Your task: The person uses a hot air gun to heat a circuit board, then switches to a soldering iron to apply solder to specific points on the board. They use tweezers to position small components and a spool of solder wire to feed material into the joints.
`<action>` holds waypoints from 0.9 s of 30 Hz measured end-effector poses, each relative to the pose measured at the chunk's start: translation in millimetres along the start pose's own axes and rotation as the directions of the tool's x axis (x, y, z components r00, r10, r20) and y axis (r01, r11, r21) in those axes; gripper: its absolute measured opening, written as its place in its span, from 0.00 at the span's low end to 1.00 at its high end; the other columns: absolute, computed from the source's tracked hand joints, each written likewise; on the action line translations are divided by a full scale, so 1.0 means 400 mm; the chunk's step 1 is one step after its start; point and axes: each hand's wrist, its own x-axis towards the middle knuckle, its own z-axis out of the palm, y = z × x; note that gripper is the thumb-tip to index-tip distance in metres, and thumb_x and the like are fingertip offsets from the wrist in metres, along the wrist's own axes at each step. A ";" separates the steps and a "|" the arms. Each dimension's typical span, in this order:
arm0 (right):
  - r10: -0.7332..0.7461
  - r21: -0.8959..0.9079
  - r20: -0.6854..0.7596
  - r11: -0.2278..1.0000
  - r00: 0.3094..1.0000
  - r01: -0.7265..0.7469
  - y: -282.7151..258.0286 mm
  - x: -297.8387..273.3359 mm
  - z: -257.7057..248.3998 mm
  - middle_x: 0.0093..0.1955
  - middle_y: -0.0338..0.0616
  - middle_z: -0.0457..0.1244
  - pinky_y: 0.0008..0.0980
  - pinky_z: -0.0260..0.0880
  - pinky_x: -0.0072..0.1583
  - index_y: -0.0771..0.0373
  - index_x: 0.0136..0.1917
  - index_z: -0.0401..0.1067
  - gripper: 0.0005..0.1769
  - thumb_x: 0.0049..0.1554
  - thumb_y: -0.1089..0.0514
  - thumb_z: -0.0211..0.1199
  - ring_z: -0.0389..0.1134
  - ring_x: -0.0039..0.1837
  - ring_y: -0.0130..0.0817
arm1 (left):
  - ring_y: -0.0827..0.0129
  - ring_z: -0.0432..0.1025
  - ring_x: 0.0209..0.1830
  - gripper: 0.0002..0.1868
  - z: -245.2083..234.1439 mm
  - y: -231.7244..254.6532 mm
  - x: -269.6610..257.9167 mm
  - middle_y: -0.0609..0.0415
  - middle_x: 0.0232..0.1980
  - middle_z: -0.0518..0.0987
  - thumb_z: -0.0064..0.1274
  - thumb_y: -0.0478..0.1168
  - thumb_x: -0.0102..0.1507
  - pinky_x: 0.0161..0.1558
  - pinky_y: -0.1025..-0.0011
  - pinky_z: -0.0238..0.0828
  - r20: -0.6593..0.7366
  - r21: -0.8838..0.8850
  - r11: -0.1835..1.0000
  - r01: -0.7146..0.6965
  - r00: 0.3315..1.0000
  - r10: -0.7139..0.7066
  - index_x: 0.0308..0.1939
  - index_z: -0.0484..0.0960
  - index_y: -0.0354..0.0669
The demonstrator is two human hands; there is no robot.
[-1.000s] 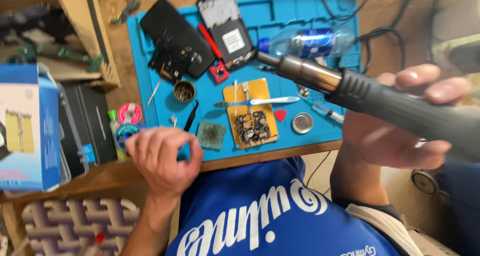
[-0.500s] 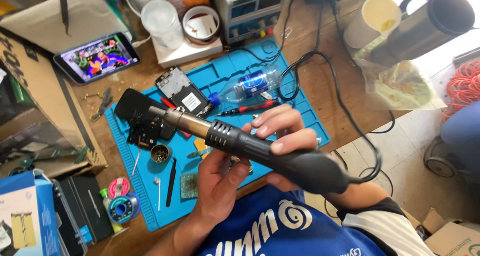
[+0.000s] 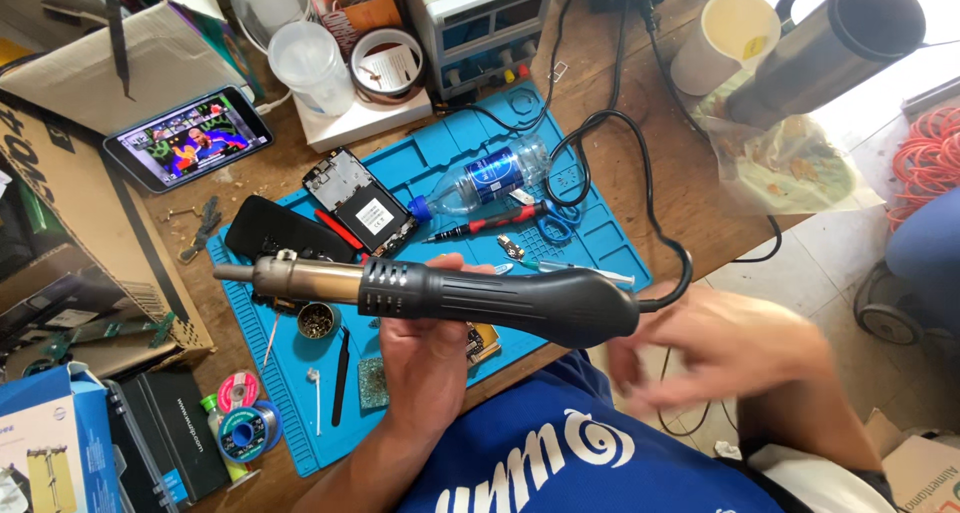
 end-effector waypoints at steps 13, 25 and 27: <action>0.092 -0.148 -0.354 0.977 0.931 -0.153 0.041 0.030 0.057 0.54 0.38 0.68 0.34 0.66 0.54 0.54 0.65 0.61 0.41 0.49 0.27 0.55 0.70 0.57 0.37 | 0.61 0.75 0.50 0.23 0.054 0.007 0.001 0.44 0.56 0.79 0.64 0.40 0.53 0.41 0.69 0.76 -0.087 0.206 0.970 0.129 0.990 -0.114 0.50 0.79 0.38; 0.357 0.592 -0.617 0.797 0.702 0.115 0.188 -0.024 0.047 0.37 0.47 0.63 0.27 0.64 0.35 0.63 0.54 0.57 0.30 0.55 0.37 0.56 0.64 0.31 0.33 | 0.70 0.76 0.35 0.27 0.126 0.049 0.019 0.48 0.46 0.85 0.53 0.54 0.59 0.40 0.72 0.77 0.212 0.598 0.801 0.020 0.960 -0.182 0.55 0.77 0.42; 0.373 0.584 -0.653 0.802 0.659 0.126 0.220 0.000 0.008 0.37 0.48 0.62 0.28 0.64 0.36 0.63 0.56 0.56 0.27 0.57 0.39 0.53 0.64 0.32 0.34 | 0.70 0.76 0.34 0.21 0.122 0.063 0.020 0.50 0.42 0.85 0.52 0.52 0.59 0.40 0.72 0.76 0.263 0.617 0.784 -0.065 0.956 -0.128 0.50 0.80 0.42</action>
